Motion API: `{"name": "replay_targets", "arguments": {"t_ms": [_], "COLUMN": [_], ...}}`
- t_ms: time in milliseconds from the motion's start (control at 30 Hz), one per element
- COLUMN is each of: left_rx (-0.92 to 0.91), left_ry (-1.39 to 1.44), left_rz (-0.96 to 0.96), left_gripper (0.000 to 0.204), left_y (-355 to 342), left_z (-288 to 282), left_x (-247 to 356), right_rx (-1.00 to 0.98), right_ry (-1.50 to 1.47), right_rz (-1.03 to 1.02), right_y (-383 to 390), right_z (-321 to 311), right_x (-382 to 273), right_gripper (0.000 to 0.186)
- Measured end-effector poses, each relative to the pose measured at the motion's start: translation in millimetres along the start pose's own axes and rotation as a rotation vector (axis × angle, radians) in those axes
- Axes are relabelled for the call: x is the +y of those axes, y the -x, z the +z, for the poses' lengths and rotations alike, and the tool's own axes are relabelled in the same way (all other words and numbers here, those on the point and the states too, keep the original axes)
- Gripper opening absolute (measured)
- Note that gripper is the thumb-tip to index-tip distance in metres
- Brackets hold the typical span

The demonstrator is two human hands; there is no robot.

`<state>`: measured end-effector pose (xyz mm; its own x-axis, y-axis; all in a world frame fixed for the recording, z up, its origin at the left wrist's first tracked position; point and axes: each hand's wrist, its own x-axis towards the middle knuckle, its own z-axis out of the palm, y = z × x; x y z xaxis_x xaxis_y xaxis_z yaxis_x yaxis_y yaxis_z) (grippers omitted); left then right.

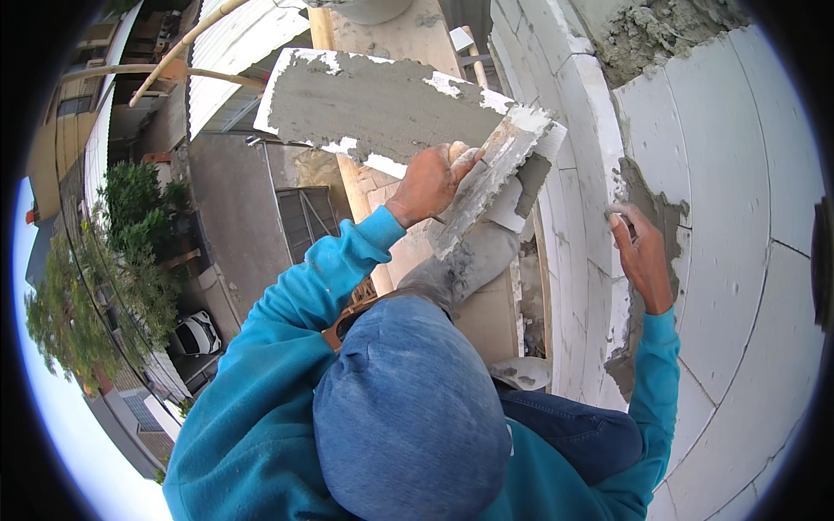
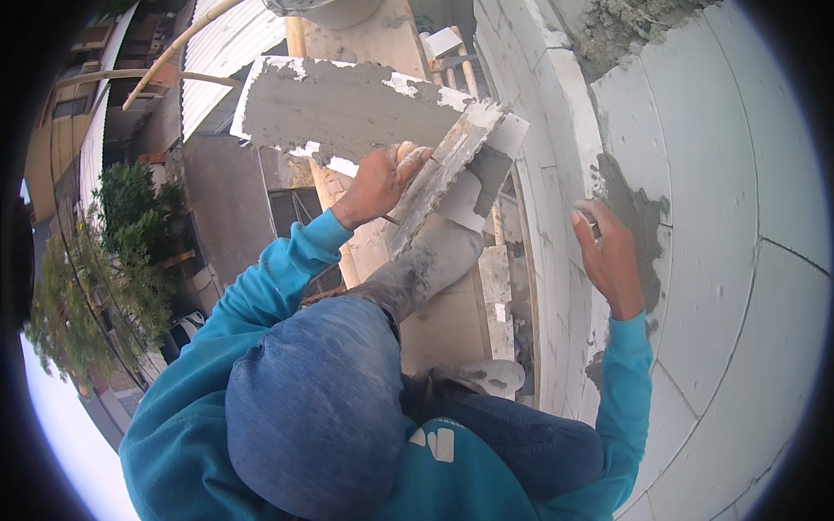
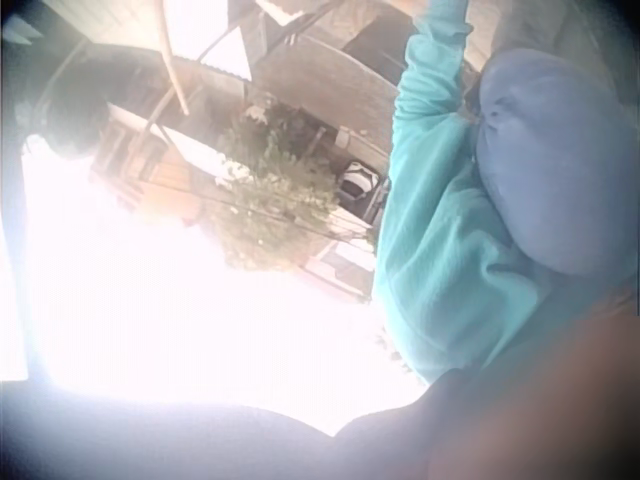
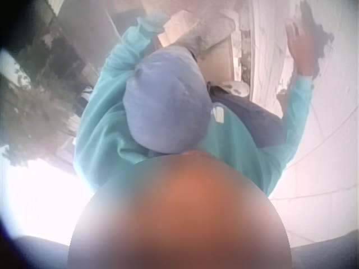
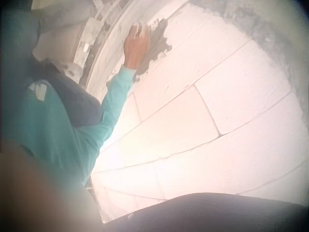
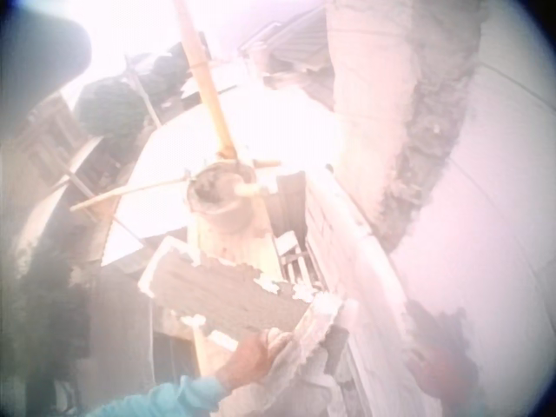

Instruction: The person applies adhesive to a white tile using a notched trowel, then presses the tile onto a wall surface and taps it into place. The person repeats this process for multiple tiles, smoothing the adhesive and aligning each tile with the existing layout.

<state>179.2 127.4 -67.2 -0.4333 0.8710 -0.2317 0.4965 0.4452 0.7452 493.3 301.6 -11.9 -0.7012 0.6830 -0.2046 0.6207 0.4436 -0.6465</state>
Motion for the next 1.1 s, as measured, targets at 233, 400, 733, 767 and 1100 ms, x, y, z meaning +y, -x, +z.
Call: {"name": "replay_targets", "arguments": {"t_ms": [233,400,733,767,1100], "left_rx": [-0.202,-0.160,-0.175,-0.174,-0.494], "left_ry": [0.104,0.016,-0.661,-0.631,-0.554], "left_rz": [0.033,0.215,0.384,0.414,0.469], "left_gripper": [0.030,0.056,0.052,0.051,0.048], "left_y": [24,10,-77,-81,-14], "left_z": [30,-2,-115,-107,-70], "left_x": [26,11,-15,-16,15], "right_rx": [-0.039,0.068,0.032,0.025,0.098], "right_ry": [-0.057,-0.071,-0.074,-0.072,-0.049], "right_rz": [0.060,0.033,0.039,0.038,-0.006], "right_y": [0,4,9,9,6], "right_z": [-7,-10,-7,-7,-19], "right_x": [-21,-12,-9,-9,-22], "right_gripper": [0.033,0.039,0.030,0.030,0.034]}}
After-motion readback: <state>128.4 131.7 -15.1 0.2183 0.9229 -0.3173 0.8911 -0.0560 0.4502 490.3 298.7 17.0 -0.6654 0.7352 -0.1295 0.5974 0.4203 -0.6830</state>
